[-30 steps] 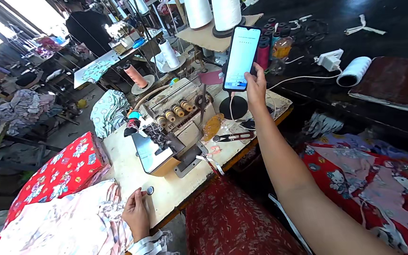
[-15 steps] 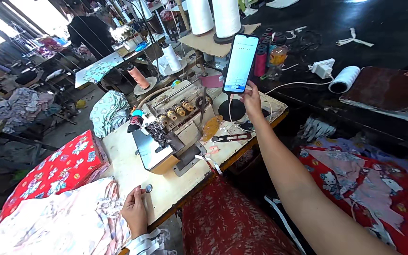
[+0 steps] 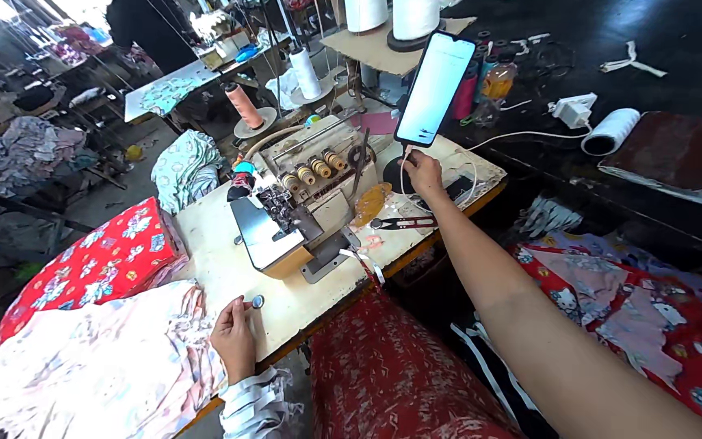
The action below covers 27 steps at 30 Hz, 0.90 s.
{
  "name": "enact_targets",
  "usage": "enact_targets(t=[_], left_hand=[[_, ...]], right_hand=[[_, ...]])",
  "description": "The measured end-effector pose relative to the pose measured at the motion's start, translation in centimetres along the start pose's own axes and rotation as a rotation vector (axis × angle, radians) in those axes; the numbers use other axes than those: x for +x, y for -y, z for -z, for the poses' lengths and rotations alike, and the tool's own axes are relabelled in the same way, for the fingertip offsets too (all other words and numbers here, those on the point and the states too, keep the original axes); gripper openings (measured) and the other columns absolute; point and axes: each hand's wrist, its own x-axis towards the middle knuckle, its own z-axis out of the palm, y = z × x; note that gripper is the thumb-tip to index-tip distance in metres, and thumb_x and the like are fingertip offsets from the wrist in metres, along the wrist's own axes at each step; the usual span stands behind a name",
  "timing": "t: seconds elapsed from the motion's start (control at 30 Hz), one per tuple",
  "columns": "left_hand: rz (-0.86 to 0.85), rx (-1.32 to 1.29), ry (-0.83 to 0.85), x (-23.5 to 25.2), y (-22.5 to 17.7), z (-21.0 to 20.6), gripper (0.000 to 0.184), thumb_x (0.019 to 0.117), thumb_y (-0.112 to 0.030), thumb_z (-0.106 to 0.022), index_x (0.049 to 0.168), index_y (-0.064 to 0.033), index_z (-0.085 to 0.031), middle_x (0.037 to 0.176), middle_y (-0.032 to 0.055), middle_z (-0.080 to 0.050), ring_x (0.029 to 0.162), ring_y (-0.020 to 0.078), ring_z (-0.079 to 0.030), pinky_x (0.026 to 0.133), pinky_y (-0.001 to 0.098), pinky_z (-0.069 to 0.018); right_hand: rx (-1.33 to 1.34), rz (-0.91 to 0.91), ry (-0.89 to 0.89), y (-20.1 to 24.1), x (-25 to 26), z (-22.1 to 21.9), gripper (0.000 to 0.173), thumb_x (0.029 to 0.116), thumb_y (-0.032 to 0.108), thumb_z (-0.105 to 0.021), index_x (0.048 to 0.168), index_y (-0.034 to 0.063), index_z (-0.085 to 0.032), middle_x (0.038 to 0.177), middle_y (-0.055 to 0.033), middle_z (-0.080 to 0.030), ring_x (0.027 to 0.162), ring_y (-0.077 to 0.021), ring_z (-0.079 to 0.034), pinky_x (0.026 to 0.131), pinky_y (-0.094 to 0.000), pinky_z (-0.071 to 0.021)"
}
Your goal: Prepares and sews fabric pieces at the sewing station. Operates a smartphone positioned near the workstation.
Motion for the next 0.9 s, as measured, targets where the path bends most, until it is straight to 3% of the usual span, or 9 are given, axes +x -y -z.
enact_targets(t=[0.13, 0.53, 0.7, 0.8, 0.83, 0.87, 0.9], left_hand=[[-0.019, -0.018, -0.008, 0.0, 0.1, -0.1, 0.022, 0.1038, -0.008, -0.052, 0.101, 0.0077, -0.068, 0.081, -0.0049, -0.070, 0.074, -0.0098, -0.063, 0.072, 0.0088, -0.0507], [-0.037, -0.073, -0.016, -0.4, 0.0, 0.0, 0.022, 0.1030, -0.007, -0.053, 0.100, 0.0074, -0.069, 0.081, -0.0045, -0.070, 0.075, -0.0098, -0.062, 0.072, 0.0087, -0.0504], [-0.067, -0.117, -0.048, -0.6, -0.5, 0.2, 0.022, 0.1037, -0.007, -0.052, 0.101, 0.0079, -0.068, 0.081, -0.0052, -0.070, 0.075, -0.0106, -0.061, 0.073, 0.0083, -0.0494], [-0.152, -0.124, -0.076, -1.8, -0.7, 1.1, 0.025, 0.1026, -0.004, -0.052, 0.104, 0.0160, -0.068, 0.084, 0.0032, -0.073, 0.080, -0.0079, -0.064, 0.081, 0.0109, -0.0514], [-0.174, -0.102, -0.080, -2.4, -0.5, 2.0, 0.024, 0.1017, -0.003, -0.054, 0.104, 0.0167, -0.068, 0.085, 0.0057, -0.074, 0.081, -0.0061, -0.066, 0.083, 0.0125, -0.0524], [-0.188, -0.063, -0.084, -2.9, -0.2, 3.0, 0.023, 0.1010, -0.002, -0.055, 0.105, 0.0160, -0.069, 0.087, 0.0076, -0.075, 0.083, -0.0044, -0.067, 0.085, 0.0142, -0.0531], [-0.187, -0.016, -0.093, -3.4, 0.0, 4.1, 0.023, 0.1005, -0.002, -0.056, 0.106, 0.0151, -0.069, 0.089, 0.0100, -0.075, 0.084, -0.0016, -0.068, 0.087, 0.0170, -0.0540]], right_hand=[[-0.011, -0.022, -0.025, 0.3, 0.3, -0.3, 0.035, 0.1053, 0.026, -0.059, 0.128, 0.0010, -0.068, 0.118, -0.0243, -0.071, 0.115, -0.0439, -0.065, 0.102, -0.0627, -0.0435], [-0.012, 0.004, 0.000, 0.1, 0.9, -0.1, 0.035, 0.1065, 0.022, -0.056, 0.130, -0.0020, -0.065, 0.121, -0.0266, -0.069, 0.118, -0.0450, -0.063, 0.104, -0.0626, -0.0418], [-0.070, 0.018, 0.026, 0.4, 1.4, -0.1, 0.033, 0.1060, 0.020, -0.057, 0.125, -0.0064, -0.065, 0.118, -0.0294, -0.068, 0.116, -0.0462, -0.063, 0.103, -0.0618, -0.0427], [-0.072, 0.020, 0.048, 0.2, -0.6, 1.7, 0.042, 0.1068, 0.017, -0.053, 0.138, -0.0098, -0.055, 0.134, -0.0357, -0.058, 0.128, -0.0506, -0.055, 0.110, -0.0649, -0.0389], [0.039, 0.016, -0.024, 0.5, -2.5, 2.2, 0.044, 0.1068, 0.016, -0.051, 0.142, -0.0104, -0.050, 0.138, -0.0337, -0.056, 0.130, -0.0450, -0.055, 0.112, -0.0582, -0.0402], [0.212, 0.016, -0.120, 1.4, -4.6, 2.4, 0.042, 0.1071, 0.014, -0.048, 0.142, -0.0103, -0.049, 0.134, -0.0277, -0.059, 0.122, -0.0332, -0.061, 0.107, -0.0454, -0.0463], [0.384, 0.010, -0.198, 3.3, -7.0, 2.5, 0.036, 0.1081, 0.013, -0.044, 0.136, -0.0092, -0.050, 0.118, -0.0171, -0.064, 0.100, -0.0190, -0.066, 0.092, -0.0321, -0.0536]])
